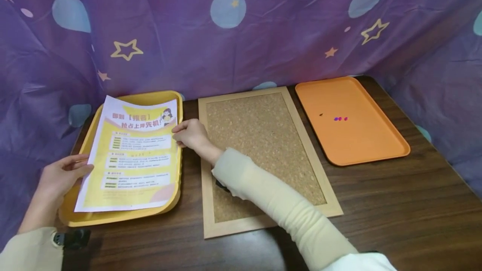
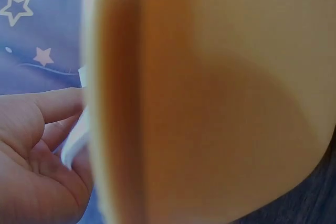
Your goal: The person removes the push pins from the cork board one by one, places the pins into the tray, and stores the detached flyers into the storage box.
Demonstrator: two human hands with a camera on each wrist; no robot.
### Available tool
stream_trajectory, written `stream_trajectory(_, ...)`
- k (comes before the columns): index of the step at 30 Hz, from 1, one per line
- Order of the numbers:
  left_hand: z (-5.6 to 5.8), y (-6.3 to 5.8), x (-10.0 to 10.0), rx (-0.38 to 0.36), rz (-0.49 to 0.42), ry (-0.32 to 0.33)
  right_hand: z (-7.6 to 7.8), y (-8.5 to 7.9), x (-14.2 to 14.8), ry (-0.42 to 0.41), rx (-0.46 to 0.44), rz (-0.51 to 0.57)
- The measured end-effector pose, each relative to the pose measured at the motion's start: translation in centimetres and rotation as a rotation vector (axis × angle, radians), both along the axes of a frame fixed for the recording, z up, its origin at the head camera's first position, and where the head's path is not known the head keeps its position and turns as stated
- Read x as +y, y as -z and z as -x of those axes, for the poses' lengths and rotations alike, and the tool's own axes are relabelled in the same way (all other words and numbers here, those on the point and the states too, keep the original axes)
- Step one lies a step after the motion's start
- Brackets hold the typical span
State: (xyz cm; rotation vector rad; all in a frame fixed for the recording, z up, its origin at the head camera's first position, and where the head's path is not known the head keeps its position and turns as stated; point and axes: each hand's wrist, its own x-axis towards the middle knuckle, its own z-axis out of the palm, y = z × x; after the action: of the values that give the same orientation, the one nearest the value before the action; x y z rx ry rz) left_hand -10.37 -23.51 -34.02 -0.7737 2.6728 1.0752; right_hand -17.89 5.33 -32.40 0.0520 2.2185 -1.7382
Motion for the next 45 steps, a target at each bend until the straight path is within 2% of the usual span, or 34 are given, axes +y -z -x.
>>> stream_trajectory(7, 0.1, 0.6, 0.2, 0.003, -0.016, 0.045, 0.1, 0.2, 0.1, -0.014, -0.009, 0.008)
stream_trajectory(11, 0.2, 0.6, 0.5, 0.018, -0.007, 0.072, 0.2, 0.3, 0.1, -0.017, -0.010, 0.021)
stream_trajectory(14, 0.5, 1.6, -0.2, 0.043, 0.012, 0.094, 0.4, 0.5, 0.1, -0.024, -0.007, 0.033)
stream_trajectory(18, 0.7, 1.9, -0.2, 0.036, 0.033, 0.088, 0.4, 0.7, 0.1, -0.038, -0.003, 0.048)
stream_trajectory(21, 0.5, 1.3, 0.4, 0.027, 0.050, 0.082, 0.4, 0.8, 0.1, -0.048, -0.003, 0.052)
stream_trajectory(23, 0.8, 2.0, -0.1, 0.039, 0.071, 0.086, 0.4, 0.8, 0.1, -0.049, 0.001, 0.052)
stream_trajectory(26, 1.5, 4.3, -1.7, 0.072, 0.112, 0.096, 0.4, 1.0, 0.1, -0.047, 0.006, 0.056)
stream_trajectory(29, 2.0, 5.8, -2.7, 0.084, 0.147, 0.104, 0.5, 1.3, 0.2, -0.050, 0.014, 0.066)
stream_trajectory(32, 1.7, 4.6, -2.0, 0.092, 0.105, 0.083, 0.5, 1.5, 0.4, -0.058, 0.029, 0.070)
stream_trajectory(34, 1.2, 3.1, -1.0, 0.102, 0.067, 0.071, 0.5, 1.5, 0.5, -0.064, 0.042, 0.060)
stream_trajectory(36, 0.6, 1.5, -0.1, 0.125, 0.041, 0.082, 0.5, 1.5, 0.6, -0.063, 0.048, 0.050)
stream_trajectory(39, -0.1, 0.2, 0.8, 0.150, 0.030, 0.107, 0.6, 1.6, 0.7, -0.066, 0.053, 0.035)
stream_trajectory(42, -0.3, -0.5, 1.1, 0.157, 0.032, 0.106, 0.6, 1.7, 0.8, -0.072, 0.057, 0.030)
stream_trajectory(45, -0.1, -0.5, 1.1, 0.148, 0.029, 0.085, 0.7, 1.8, 0.9, -0.076, 0.068, 0.039)
